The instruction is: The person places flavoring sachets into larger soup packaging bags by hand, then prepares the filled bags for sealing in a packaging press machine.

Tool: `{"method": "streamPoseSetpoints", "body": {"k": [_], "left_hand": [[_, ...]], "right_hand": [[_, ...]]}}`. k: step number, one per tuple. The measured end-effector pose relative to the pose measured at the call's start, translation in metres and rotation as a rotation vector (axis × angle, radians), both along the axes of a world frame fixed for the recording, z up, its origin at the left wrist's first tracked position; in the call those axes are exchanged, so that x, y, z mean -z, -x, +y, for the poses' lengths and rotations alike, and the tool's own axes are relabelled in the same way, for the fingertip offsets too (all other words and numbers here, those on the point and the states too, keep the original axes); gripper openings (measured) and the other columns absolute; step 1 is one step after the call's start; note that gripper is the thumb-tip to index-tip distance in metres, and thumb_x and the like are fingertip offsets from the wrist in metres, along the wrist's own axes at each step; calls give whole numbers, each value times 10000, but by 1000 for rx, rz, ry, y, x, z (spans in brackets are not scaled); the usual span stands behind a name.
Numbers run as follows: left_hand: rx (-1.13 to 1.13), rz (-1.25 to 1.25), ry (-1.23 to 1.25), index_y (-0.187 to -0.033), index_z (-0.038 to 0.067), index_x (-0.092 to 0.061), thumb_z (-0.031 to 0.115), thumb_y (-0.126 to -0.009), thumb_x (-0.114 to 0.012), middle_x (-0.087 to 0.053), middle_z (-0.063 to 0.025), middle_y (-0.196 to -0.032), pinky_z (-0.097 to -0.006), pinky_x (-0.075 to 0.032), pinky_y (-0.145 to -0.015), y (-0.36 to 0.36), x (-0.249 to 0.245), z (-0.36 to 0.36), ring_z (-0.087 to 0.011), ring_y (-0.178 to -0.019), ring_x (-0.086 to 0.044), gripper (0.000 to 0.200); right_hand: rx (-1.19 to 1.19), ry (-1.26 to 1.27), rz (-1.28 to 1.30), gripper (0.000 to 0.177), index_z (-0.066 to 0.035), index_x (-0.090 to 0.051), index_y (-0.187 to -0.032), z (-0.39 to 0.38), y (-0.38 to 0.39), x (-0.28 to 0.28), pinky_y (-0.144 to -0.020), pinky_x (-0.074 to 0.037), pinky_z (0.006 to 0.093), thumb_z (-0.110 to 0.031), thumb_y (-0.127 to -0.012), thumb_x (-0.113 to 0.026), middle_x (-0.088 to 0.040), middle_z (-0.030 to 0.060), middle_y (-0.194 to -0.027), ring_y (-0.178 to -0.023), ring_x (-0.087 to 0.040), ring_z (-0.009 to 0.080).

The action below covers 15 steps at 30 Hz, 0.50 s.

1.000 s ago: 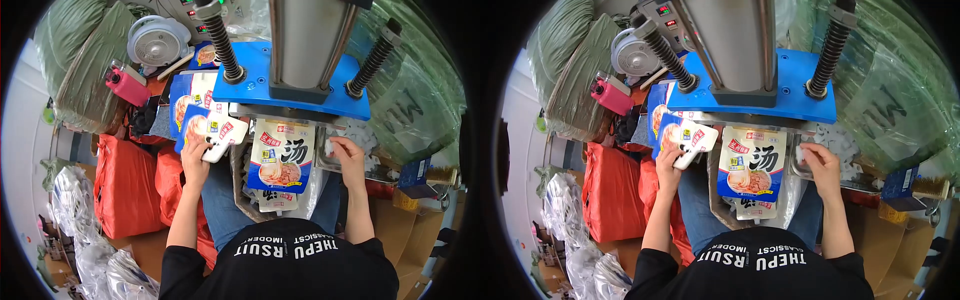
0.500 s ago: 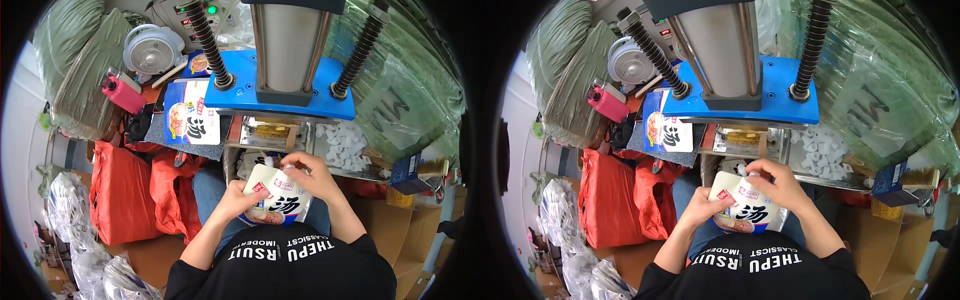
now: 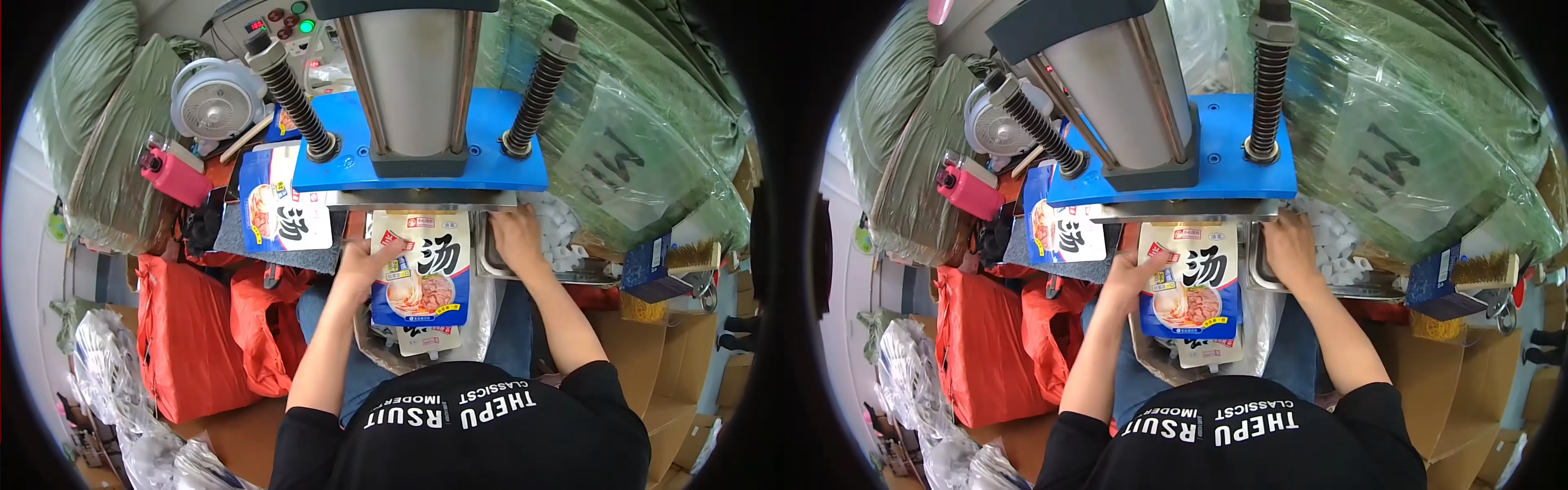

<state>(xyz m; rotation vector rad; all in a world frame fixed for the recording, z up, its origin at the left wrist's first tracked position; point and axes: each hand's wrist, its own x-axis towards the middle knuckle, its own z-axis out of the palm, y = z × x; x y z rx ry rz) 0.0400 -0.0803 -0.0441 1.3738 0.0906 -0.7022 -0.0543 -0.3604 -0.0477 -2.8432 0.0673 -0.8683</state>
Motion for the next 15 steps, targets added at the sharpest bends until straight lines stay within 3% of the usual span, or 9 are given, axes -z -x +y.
{"method": "streamPoseSetpoints", "body": {"k": [2, 3, 4, 5, 6, 8, 10, 13, 15], "left_hand": [[149, -608, -506, -1142, 7, -642, 143, -805, -746, -685, -113, -967, -376, -506, -770, -19, -14, 32, -224, -903, -647, 378], [-23, -938, -644, -1182, 21, -619, 148, -777, -756, -666, -129, -1011, -410, -472, -829, -26, -28, 49, -266, -970, -617, 445], [-201, -1263, -778, -1221, 35, -595, 152, -750, -767, -648, -145, -1056, -444, -438, -888, -28, -45, 64, -308, -1038, -587, 515], [-144, -1287, -852, -1226, 53, -593, 138, -726, -765, -631, -154, -1098, -463, -399, -929, -28, -43, 83, -329, -1080, -556, 535], [-87, -1314, -926, -1231, 71, -591, 124, -703, -764, -615, -162, -1139, -481, -360, -971, -22, -37, 99, -349, -1122, -526, 558], [126, -1527, -1215, -1182, 91, -620, 91, -688, -736, -633, -133, -1109, -478, -369, -945, 8, -3, 115, -327, -1064, -558, 508], [-5, -1471, -965, -1087, 86, -653, 13, -713, -656, -643, -125, -1084, -437, -364, -966, 5, 13, 131, -294, -1014, -569, 381], [-59, -1381, -904, -938, 55, -679, -31, -734, -623, -633, -120, -879, -405, -429, -842, -11, 2, 123, -316, -899, -586, 228], [-119, -1299, -862, -901, 42, -673, -14, -741, -634, -632, -127, -854, -391, -443, -790, -6, -10, 114, -322, -864, -589, 174]], "right_hand": [[6, -202, -6, 117, 19, -631, -878, -2, 1, -4, -674, -465, 328, -56, -804, -685, -590, 148, -807, -719, -573, 290], [-1, -210, -4, 117, 19, -631, -878, -3, 4, -11, -674, -465, 328, -56, -804, -685, -590, 148, -807, -719, -573, 290], [3, -426, 28, 148, 8, -644, -932, -4, 11, -23, -684, -476, 316, -34, -795, -681, -624, 130, -867, -743, -596, 264], [7, -643, 59, 203, -3, -656, -987, -4, 17, -30, -693, -486, 303, -12, -785, -676, -658, 113, -928, -767, -619, 238], [-4, -653, 59, 203, -3, -656, -987, -2, 21, -30, -693, -486, 303, -12, -785, -676, -658, 113, -928, -767, -619, 238], [1, -811, 52, 194, -4, -663, -987, 0, 33, -29, -675, -462, 272, -24, -795, -686, -648, 61, -857, -725, -569, 155], [41, -937, 75, 222, -16, -667, -1039, 3, 42, -22, -676, -443, 230, -12, -818, -655, -642, -10, -868, -718, -536, 72], [40, -1143, 84, 198, -18, -671, -1022, 20, 46, -29, -674, -452, 232, -20, -824, -656, -644, 3, -839, -733, -552, 78], [23, -1237, 60, 186, -18, -673, -1013, 29, 40, -36, -673, -456, 233, -25, -828, -657, -645, 10, -825, -740, -560, 80]]}}
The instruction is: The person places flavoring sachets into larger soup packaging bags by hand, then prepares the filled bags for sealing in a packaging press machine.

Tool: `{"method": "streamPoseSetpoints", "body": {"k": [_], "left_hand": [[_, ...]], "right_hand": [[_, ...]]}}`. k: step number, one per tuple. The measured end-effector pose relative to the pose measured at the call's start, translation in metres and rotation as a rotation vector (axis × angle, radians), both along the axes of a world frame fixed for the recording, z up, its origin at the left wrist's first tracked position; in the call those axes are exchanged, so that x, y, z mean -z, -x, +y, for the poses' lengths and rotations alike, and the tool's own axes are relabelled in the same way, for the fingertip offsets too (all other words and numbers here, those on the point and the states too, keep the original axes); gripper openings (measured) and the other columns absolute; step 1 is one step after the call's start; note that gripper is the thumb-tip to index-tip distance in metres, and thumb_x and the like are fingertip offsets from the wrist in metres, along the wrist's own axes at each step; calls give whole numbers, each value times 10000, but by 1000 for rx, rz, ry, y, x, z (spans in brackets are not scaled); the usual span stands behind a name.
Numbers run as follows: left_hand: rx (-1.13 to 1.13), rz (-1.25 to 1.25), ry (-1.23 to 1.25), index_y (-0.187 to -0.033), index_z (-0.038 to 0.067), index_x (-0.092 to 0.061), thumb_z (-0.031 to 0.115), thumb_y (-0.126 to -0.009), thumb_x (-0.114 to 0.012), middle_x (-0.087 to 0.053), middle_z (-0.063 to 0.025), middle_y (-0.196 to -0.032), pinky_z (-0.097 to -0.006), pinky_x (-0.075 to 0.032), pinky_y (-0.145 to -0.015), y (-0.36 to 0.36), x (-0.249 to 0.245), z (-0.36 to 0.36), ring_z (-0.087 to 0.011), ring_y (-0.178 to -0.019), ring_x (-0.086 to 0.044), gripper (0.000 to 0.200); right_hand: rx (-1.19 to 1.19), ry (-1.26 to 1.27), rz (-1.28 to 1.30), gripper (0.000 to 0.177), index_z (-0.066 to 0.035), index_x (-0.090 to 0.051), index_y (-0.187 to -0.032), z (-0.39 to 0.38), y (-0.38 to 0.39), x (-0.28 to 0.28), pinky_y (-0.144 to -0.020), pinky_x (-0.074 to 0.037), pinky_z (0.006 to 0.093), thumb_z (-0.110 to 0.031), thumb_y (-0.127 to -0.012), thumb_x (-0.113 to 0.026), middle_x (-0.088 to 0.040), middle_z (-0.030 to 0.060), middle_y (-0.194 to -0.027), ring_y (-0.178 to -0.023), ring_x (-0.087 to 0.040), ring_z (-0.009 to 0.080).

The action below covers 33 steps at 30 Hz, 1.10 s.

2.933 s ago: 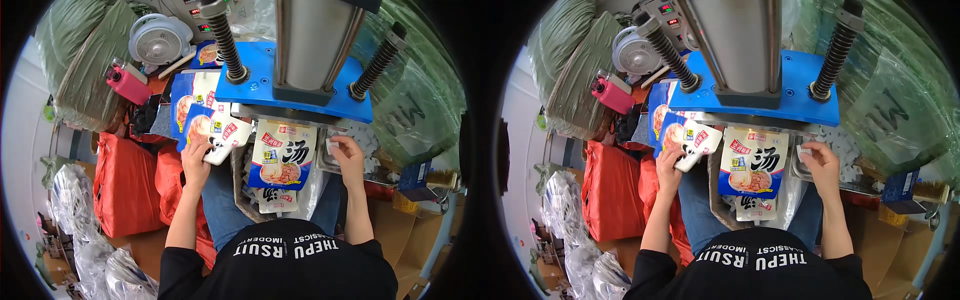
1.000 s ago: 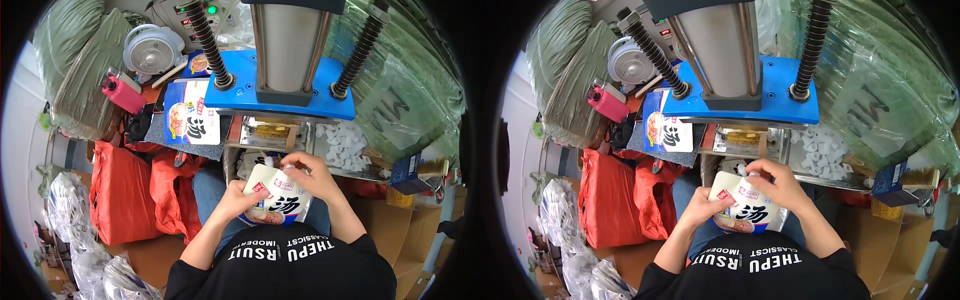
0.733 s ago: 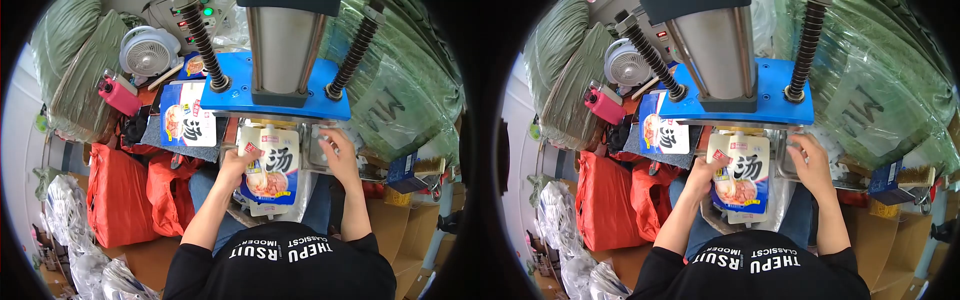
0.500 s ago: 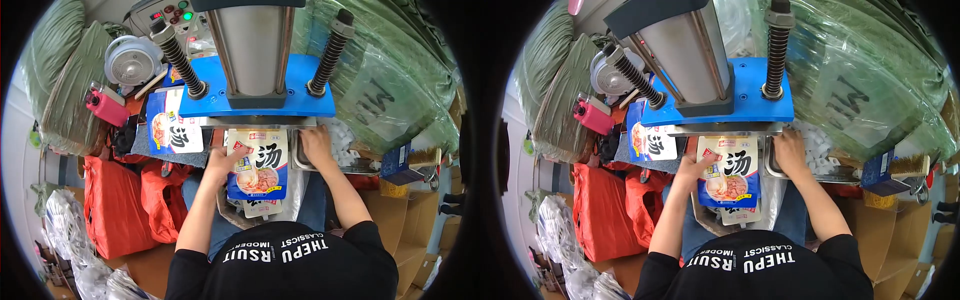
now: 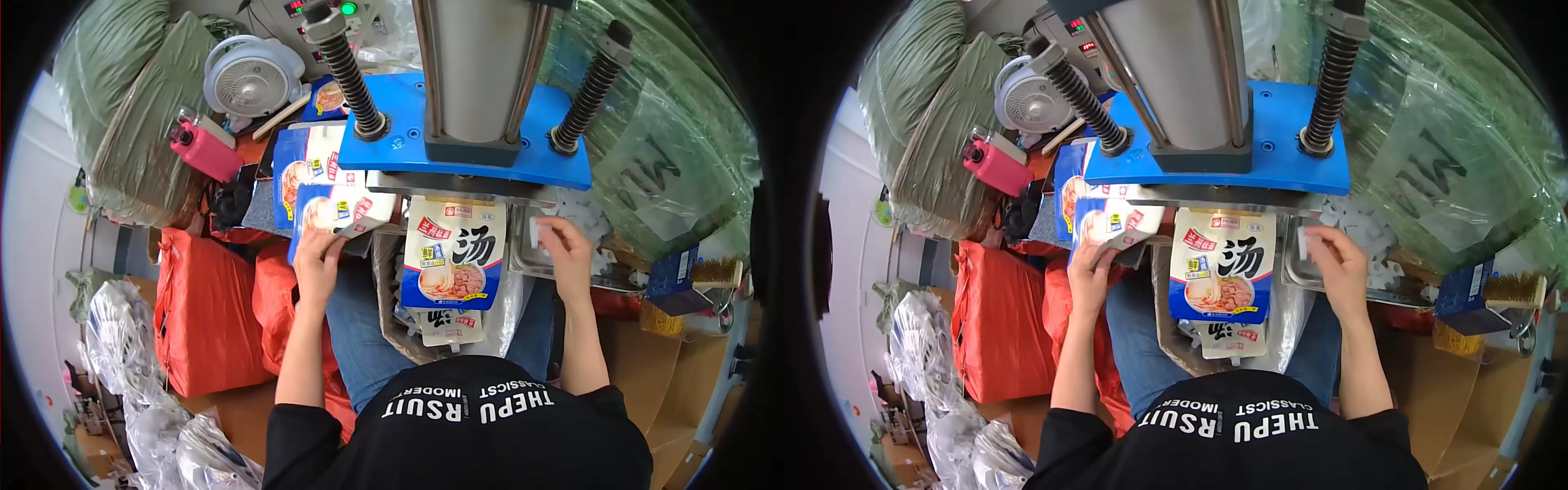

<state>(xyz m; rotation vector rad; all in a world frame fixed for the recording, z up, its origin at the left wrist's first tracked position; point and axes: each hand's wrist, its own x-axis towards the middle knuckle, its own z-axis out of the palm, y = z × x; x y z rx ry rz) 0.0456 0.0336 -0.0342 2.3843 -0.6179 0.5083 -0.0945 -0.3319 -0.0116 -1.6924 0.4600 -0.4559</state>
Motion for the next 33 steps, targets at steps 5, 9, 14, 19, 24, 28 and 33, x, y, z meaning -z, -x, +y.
{"method": "streamPoseSetpoints", "body": {"k": [5, 9, 14, 19, 24, 28, 33], "left_hand": [[155, 155, 67, -816, 19, -663, -31, -638, -733, -584, -98, -718, -338, -438, -647, 53, -31, -48, -270, -675, -543, 198], [298, 437, 164, -842, 17, -692, 17, -689, -732, -604, -118, -722, -350, -464, -656, 76, -46, -71, -282, -710, -569, 158], [302, 1178, 571, -890, -27, -723, 101, -823, -734, -683, -23, -820, -224, -473, -639, 95, -32, -77, -57, -721, -586, 145], [216, 1254, 866, -965, -66, -693, 89, -847, -703, -710, -111, -872, -263, -527, -646, 66, -6, -99, -122, -731, -656, 195], [176, 1249, 1084, -958, -82, -679, 68, -839, -702, -707, -134, -911, -292, -540, -678, 22, 6, -127, -162, -761, -671, 192], [152, 1187, 929, -954, -57, -675, 122, -861, -705, -710, -120, -916, -288, -531, -686, 18, 17, -129, -175, -756, -678, 204], [-46, 129, 95, -1192, 2, -595, 204, -803, -727, -588, -187, -1224, -398, -448, -898, -23, -43, -55, -311, -1096, -568, 458]], "right_hand": [[-437, 134, 54, 183, -22, -658, -1008, 22, 6, -32, -692, -466, 270, -89, -837, -665, -647, 42, -866, -758, -583, 131], [-768, 433, -25, 187, -21, -652, -993, 37, -17, -63, -722, -481, 307, -79, -818, -679, -652, 66, -888, -783, -603, 173], [-578, 1, 69, 217, -30, -662, -1023, 57, -2, -36, -730, -480, 265, -20, -807, -672, -654, 37, -955, -812, -601, 126], [-319, 67, 145, 243, -41, -666, -1036, 23, 6, -40, -741, -473, 256, 3, -797, -667, -632, 41, -988, -846, -592, 108], [-234, 783, 105, 280, -47, -663, -1038, -16, 16, -30, -779, -476, 338, -25, -760, -692, -632, 107, -993, -886, -606, 253], [-215, 1019, 146, 282, -23, -653, -1035, -29, 12, 8, -791, -469, 397, -35, -755, -684, -623, 143, -993, -896, -583, 351], [-94, 608, 65, 165, 10, -634, -985, -11, -1, -21, -751, -476, 403, -45, -829, -631, -620, 146, -963, -848, -595, 359]]}}
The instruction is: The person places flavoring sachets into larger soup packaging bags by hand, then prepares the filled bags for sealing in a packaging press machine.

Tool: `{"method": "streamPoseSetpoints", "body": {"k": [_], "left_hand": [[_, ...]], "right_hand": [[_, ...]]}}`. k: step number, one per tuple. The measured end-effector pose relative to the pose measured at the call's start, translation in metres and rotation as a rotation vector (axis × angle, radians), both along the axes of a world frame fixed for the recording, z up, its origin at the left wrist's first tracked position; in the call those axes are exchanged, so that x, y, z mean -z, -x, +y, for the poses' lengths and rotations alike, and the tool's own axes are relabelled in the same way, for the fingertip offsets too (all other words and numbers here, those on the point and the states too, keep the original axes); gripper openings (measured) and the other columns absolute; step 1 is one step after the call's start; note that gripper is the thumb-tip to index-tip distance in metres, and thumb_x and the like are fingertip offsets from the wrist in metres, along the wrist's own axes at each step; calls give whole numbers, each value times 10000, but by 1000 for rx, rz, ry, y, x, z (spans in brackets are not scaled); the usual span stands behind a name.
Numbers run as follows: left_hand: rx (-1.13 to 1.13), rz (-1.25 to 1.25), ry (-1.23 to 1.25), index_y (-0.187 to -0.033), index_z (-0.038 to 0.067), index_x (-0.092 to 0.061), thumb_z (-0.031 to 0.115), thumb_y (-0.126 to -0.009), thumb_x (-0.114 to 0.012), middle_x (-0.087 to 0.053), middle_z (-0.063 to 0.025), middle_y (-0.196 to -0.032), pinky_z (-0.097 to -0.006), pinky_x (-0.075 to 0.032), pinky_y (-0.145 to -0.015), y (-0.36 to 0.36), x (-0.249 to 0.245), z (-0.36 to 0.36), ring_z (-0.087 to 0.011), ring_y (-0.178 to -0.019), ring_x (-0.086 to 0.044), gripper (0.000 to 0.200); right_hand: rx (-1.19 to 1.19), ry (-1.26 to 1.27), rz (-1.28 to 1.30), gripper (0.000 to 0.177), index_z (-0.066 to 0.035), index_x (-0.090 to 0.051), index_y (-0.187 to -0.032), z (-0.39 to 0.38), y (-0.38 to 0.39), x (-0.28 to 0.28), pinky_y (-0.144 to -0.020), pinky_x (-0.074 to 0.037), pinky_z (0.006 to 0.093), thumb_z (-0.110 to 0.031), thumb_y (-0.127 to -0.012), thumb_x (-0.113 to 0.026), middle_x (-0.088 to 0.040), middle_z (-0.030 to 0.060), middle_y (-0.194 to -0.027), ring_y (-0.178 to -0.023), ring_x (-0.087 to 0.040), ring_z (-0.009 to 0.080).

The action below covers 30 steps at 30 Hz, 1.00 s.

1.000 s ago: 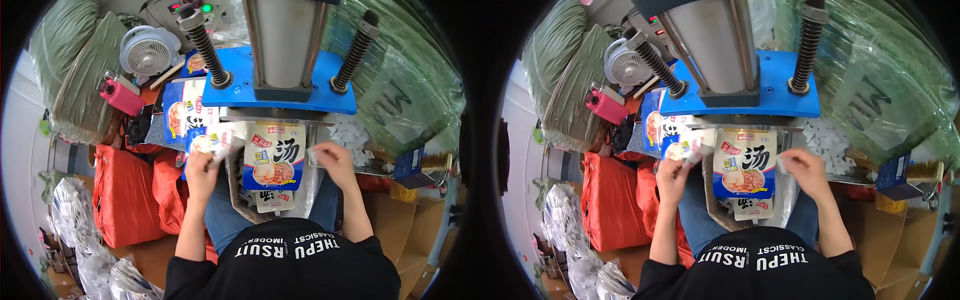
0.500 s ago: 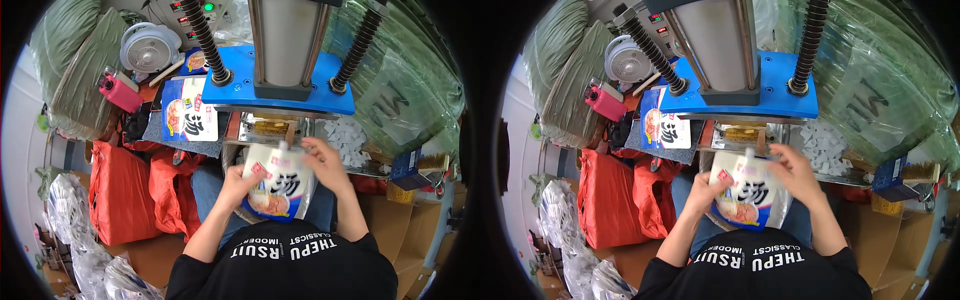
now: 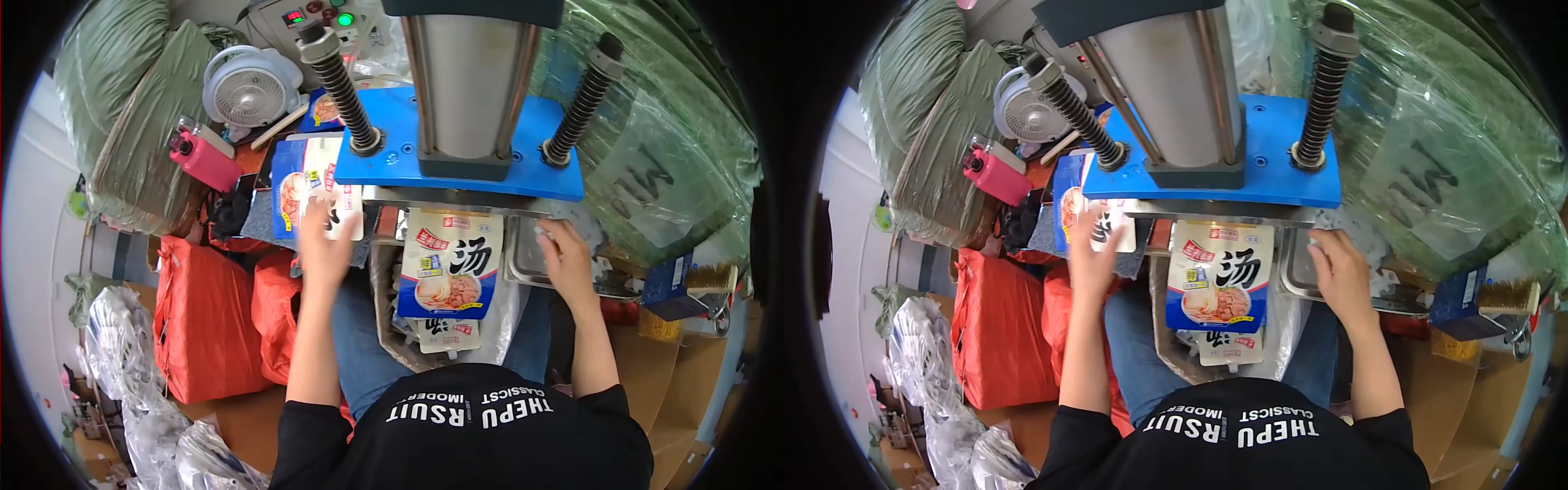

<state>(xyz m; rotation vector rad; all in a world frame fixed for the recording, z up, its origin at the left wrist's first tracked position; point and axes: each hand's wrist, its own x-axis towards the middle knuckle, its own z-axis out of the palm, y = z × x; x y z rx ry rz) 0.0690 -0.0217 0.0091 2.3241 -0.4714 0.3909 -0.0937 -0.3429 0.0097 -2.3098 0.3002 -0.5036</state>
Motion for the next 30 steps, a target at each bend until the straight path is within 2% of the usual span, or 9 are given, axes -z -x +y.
{"method": "streamPoseSetpoints", "body": {"k": [1, 2, 4, 7, 16, 23, 24, 27, 30], "left_hand": [[-84, -376, -145, -1274, 39, -554, 213, -776, -739, -511, -197, -1349, -425, -405, -959, -12, 0, 25, -342, -1217, -496, 558], [-7, -204, -231, -1390, 95, -444, 216, -727, -761, -390, -185, -1461, -466, -287, -1076, -15, 18, 52, -359, -1309, -396, 745], [58, -137, -540, -1405, 126, -433, 205, -687, -781, -400, -158, -1459, -483, -212, -1121, 22, 61, 68, -336, -1312, -403, 802], [79, -146, -367, -1222, 129, -593, 117, -670, -733, -604, -112, -1232, -490, -241, -1115, 43, 64, 79, -278, -1200, -525, 569], [1, -175, -35, -873, 45, -678, 58, -789, -700, -638, -99, -784, -376, -424, -689, 48, 25, 33, -289, -738, -548, 88], [417, 352, 55, -815, 17, -690, 55, -711, -738, -579, -105, -655, -365, -435, -645, 107, -17, -4, -293, -689, -526, 120], [474, 382, 38, -831, 7, -709, 52, -745, -750, -629, -37, -652, -291, -423, -611, 108, -16, -1, -142, -657, -537, 106], [339, 1009, 435, -886, -16, -723, 88, -802, -743, -685, -22, -748, -245, -470, -621, 126, 1, -5, -82, -682, -588, 135], [351, 1103, 539, -922, -47, -716, 79, -820, -732, -708, -67, -852, -245, -516, -659, 120, 23, -13, -91, -724, -637, 163]], "right_hand": [[-42, 107, -36, 141, 15, -619, -983, -2, -1, 1, -716, -481, 376, -58, -863, -606, -618, 146, -955, -815, -604, 345], [-51, 98, -45, 141, 15, -619, -983, -4, -2, 8, -716, -481, 376, -58, -863, -606, -618, 146, -955, -815, -604, 345], [-308, 180, 61, 157, 14, -616, -1002, -3, 2, 31, -699, -480, 350, -57, -862, -607, -615, 146, -954, -813, -608, 328], [-234, 49, 160, 173, 11, -622, -993, 4, 3, 29, -672, -473, 314, -42, -829, -636, -603, 120, -899, -766, -606, 254], [-158, -380, 41, 228, -9, -642, -1052, 9, 17, 26, -723, -457, 260, -1, -828, -602, -632, 88, -973, -803, -589, 163], [-776, -151, 124, 208, -37, -616, -1062, 47, -18, -52, -783, -472, 393, -56, -861, -566, -629, 143, -964, -907, -599, 326], [-860, -116, 112, 204, -39, -607, -1063, 49, -22, -56, -792, -471, 416, -76, -867, -567, -627, 161, -963, -929, -596, 365], [-802, -268, 126, 278, -33, -592, -1140, 57, -10, -34, -791, -475, 356, -53, -863, -585, -644, 113, -994, -907, -612, 260], [-546, -621, 220, 406, -34, -557, -1241, 55, -1, -14, -801, -473, 291, -37, -841, -624, -644, 49, -1041, -878, -603, 144]]}}
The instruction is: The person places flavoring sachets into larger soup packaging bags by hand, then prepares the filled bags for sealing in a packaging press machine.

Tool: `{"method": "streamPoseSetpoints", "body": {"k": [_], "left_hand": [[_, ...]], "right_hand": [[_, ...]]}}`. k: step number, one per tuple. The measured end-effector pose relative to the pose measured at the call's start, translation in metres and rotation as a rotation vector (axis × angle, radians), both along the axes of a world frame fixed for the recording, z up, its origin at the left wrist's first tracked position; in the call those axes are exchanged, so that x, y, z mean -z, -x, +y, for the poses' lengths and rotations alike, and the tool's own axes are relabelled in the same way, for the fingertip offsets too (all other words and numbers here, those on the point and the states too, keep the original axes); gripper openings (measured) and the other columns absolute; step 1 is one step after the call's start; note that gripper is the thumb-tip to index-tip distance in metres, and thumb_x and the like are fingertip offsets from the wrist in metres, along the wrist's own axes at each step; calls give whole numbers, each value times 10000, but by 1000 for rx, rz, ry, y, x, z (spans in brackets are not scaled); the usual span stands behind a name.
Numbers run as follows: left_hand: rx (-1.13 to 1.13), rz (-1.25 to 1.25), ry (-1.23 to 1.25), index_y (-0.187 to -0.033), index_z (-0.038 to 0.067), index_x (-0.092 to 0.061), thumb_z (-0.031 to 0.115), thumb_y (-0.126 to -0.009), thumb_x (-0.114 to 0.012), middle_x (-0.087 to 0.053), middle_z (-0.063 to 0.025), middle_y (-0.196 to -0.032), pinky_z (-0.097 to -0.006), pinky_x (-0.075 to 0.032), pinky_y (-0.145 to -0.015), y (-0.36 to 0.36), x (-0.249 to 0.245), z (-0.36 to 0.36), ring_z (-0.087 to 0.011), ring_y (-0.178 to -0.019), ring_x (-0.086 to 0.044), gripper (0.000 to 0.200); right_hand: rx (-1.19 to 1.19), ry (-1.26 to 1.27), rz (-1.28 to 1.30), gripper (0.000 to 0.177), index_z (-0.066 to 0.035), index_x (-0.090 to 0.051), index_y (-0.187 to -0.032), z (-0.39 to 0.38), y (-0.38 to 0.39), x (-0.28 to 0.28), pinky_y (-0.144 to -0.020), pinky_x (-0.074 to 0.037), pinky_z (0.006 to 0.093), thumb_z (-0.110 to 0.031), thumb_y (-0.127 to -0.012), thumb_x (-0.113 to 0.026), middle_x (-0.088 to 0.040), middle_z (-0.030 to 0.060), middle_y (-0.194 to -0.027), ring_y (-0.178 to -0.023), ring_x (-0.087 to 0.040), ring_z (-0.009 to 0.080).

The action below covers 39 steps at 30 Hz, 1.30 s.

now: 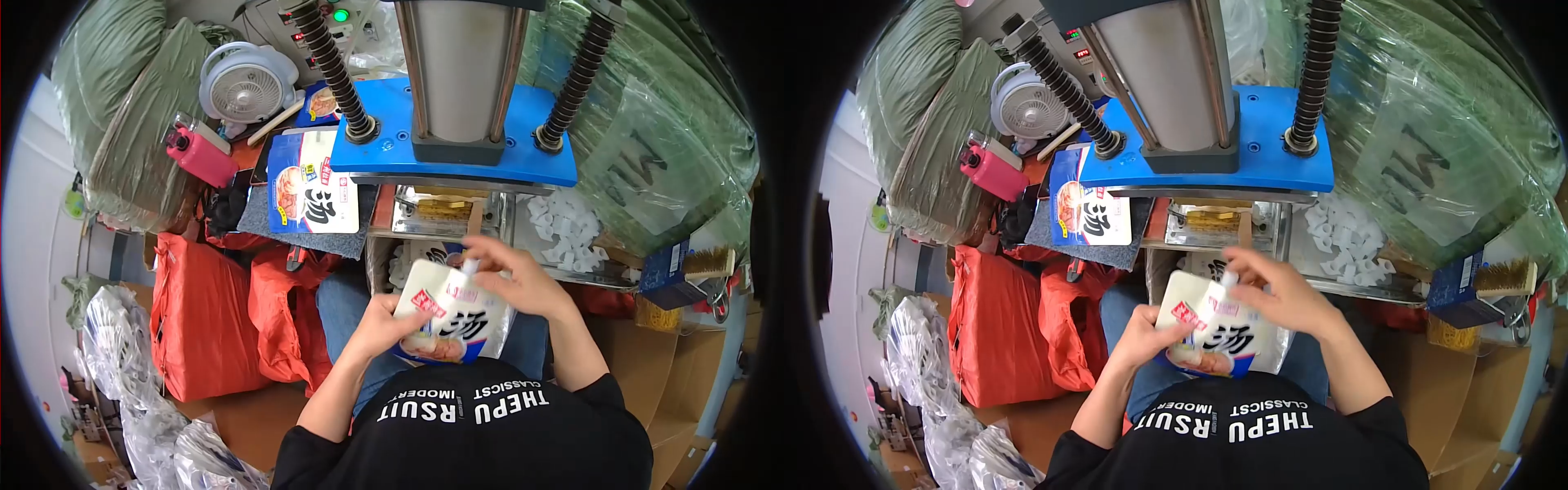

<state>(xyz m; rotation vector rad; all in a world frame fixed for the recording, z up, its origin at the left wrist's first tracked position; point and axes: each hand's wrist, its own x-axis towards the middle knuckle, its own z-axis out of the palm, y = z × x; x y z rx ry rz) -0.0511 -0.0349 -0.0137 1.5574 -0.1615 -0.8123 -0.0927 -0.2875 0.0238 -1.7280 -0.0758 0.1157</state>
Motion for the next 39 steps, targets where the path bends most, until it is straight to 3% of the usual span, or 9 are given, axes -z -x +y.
{"method": "streamPoseSetpoints", "body": {"k": [3, 11, 14, 16, 20, 24, 28, 33, 39], "left_hand": [[-83, 105, 132, -951, -53, -704, 47, -822, -712, -714, -99, -884, -279, -534, -691, -25, 10, -18, -131, -754, -666, 164], [-270, 159, 251, -965, -49, -689, 47, -845, -688, -712, -122, -924, -302, -538, -701, -72, 36, -50, -159, -780, -673, 153], [-254, 163, 217, -976, -38, -694, 88, -853, -696, -718, -103, -894, -290, -526, -704, -80, 27, -44, -151, -769, -671, 176], [-14, -255, -270, -1035, -21, -686, 115, -850, -697, -710, -96, -988, -295, -524, -716, -97, 17, -22, -160, -822, -667, 229], [-446, -1391, -660, -1217, 59, -603, 171, -755, -753, -529, -138, -1334, -440, -379, -1023, -120, -24, 37, -280, -1204, -505, 499], [-7, -1346, -923, -1265, 107, -579, 118, -708, -713, -503, -136, -1378, -505, -226, -1114, -78, 32, 82, -287, -1229, -495, 573], [-188, -1386, -759, -1028, 87, -653, 27, -706, -678, -658, -86, -1027, -442, -356, -993, -87, 37, 85, -270, -988, -584, 328], [-348, -1242, -533, -871, 35, -644, -52, -668, -632, -616, -127, -818, -409, -452, -722, -71, 12, 49, -334, -802, -581, 220], [-40, -1098, -330, -810, 7, -666, -12, -665, -726, -580, -104, -696, -334, -448, -631, -18, -26, 6, -245, -659, -553, 158]], "right_hand": [[313, 193, -63, 367, -37, -597, -1190, -22, 1, -9, -758, -476, 293, -36, -825, -638, -625, 57, -1006, -827, -593, 146], [281, 1000, -141, 222, -49, -677, -974, -62, 21, 43, -720, -485, 363, -133, -772, -714, -627, 108, -968, -819, -622, 308], [377, 866, -112, 207, -54, -680, -960, -67, 19, 29, -730, -484, 387, -133, -771, -710, -626, 108, -952, -820, -623, 316], [404, 926, -121, 195, -52, -676, -965, -73, 18, 6, -713, -480, 414, -128, -786, -695, -624, 114, -916, -812, -619, 337], [237, 1232, -16, 199, -44, -662, -981, -77, 28, 29, -686, -477, 401, -118, -798, -684, -623, 130, -895, -812, -613, 356], [366, 928, -133, 175, -35, -650, -996, -73, 29, 42, -677, -472, 351, -96, -832, -655, -621, 124, -884, -779, -616, 305], [527, 355, -130, 141, 7, -636, -997, -69, 16, 32, -679, -453, 267, -74, -889, -595, -628, 47, -869, -740, -562, 124], [412, -16, 20, 153, 4, -646, -983, -30, 13, 21, -644, -456, 270, -83, -858, -643, -622, 33, -790, -710, -571, 108], [-76, 403, -164, 169, -15, -668, -945, -13, -12, -28, -637, -455, 271, -103, -805, -701, -630, 61, -786, -692, -586, 149]]}}
